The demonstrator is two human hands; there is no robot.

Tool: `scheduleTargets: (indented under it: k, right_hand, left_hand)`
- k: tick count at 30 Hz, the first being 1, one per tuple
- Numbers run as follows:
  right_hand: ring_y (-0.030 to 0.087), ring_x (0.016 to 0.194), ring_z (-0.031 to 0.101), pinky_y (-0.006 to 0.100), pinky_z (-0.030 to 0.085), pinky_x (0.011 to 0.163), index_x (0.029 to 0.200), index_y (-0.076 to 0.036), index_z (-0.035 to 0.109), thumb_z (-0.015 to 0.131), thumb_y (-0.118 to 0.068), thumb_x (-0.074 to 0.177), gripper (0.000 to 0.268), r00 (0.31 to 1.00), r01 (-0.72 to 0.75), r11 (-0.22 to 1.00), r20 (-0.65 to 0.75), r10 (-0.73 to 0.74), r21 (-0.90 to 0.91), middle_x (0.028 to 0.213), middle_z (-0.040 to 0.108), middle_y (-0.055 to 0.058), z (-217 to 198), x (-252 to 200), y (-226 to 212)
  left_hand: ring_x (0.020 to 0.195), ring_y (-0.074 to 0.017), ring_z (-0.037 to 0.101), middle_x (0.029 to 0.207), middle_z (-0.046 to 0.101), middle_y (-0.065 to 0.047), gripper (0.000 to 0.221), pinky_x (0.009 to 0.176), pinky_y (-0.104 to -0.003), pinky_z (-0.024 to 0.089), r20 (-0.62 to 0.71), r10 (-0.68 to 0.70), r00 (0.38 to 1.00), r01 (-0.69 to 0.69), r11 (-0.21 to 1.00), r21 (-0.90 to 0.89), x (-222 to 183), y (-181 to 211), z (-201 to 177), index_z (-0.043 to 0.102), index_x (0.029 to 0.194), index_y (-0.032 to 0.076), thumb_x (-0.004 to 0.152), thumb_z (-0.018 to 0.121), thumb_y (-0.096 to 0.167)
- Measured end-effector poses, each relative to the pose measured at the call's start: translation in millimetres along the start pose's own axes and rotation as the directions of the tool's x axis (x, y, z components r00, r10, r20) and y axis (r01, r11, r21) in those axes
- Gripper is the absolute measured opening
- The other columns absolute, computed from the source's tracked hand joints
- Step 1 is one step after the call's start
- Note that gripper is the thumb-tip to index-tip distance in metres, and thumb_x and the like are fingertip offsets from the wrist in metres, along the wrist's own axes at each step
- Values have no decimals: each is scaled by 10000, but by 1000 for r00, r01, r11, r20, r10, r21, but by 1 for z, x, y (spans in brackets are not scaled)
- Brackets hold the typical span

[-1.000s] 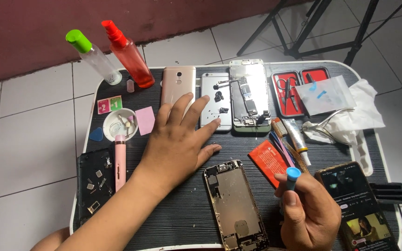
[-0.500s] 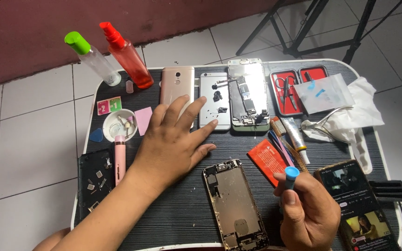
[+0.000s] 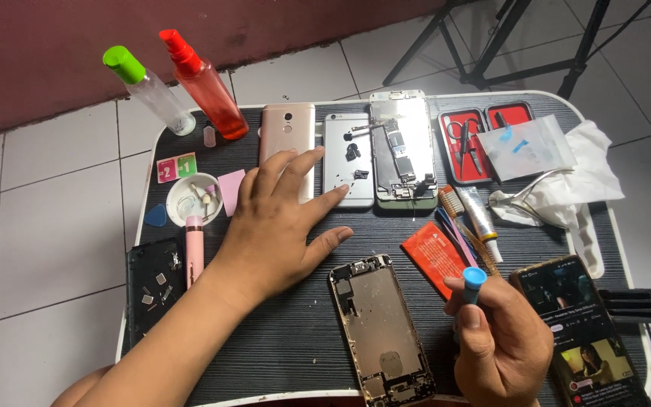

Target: Installing small internal screws into a smartphone using a precision screwdriver during a repair process.

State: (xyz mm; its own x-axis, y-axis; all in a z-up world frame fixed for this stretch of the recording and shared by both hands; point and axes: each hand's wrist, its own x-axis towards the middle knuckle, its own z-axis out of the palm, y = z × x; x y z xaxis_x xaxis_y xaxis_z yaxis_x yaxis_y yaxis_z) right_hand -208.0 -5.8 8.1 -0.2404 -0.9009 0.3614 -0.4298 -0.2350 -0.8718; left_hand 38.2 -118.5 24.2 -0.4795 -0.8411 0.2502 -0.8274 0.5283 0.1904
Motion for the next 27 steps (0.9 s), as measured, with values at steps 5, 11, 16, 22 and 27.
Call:
scheduleTargets:
  k: [5,11,16,22,27]
  right_hand:
    - [166,636,555,268,413,631,1059,5,705,487,-255,998,345,1000,18,1000,8,-18,-24,738,644,102,-2,1,1]
    - [149,597,517,260,395,608,1061,-1,703,480,-258,1000,345,999,35,999,19,-35,-34,723,631,89,-3,1,0]
    - [125,556,491,240,384,557,1099,-23,697,483,-272,1009,341,1000,15,1000,-4,-15,5,758,646,83,-1,-3,4]
    - [221,636,692,292,577,539,1137,40,657,503,-214,1014,322,992,-107,985,-58,116,139,790,713,182,2,-7,5]
    - [243,484,674,298,592,490,1119,57,583,512,-282,1028,358,988,-134,974,-57,147,181,804,739,156,0,-5,4]
  left_hand:
    - [1397,-369,339,1533,406,-125,481,1049,-590,323,15,-5,1000,5,1000,-7,1,-1,0,729,1244,235,938,574,572]
    - [1398,-357,340,1544,400,-106,512,1043,-585,331,15,-12,1000,12,1000,4,-3,-1,2,705,1285,226,928,594,575]
    - [1394,-352,345,1528,419,-111,524,1052,-580,330,10,-19,1000,19,1000,-3,-1,0,0,699,1292,218,911,629,570]
    - [1388,-363,360,1534,429,-120,491,1041,-571,339,-33,12,999,-10,999,53,-3,-2,5,710,1277,251,918,620,573]
    - [1379,-352,386,1532,448,-104,505,1034,-544,368,-81,62,995,-50,989,137,-6,-3,11,712,1296,268,927,608,597]
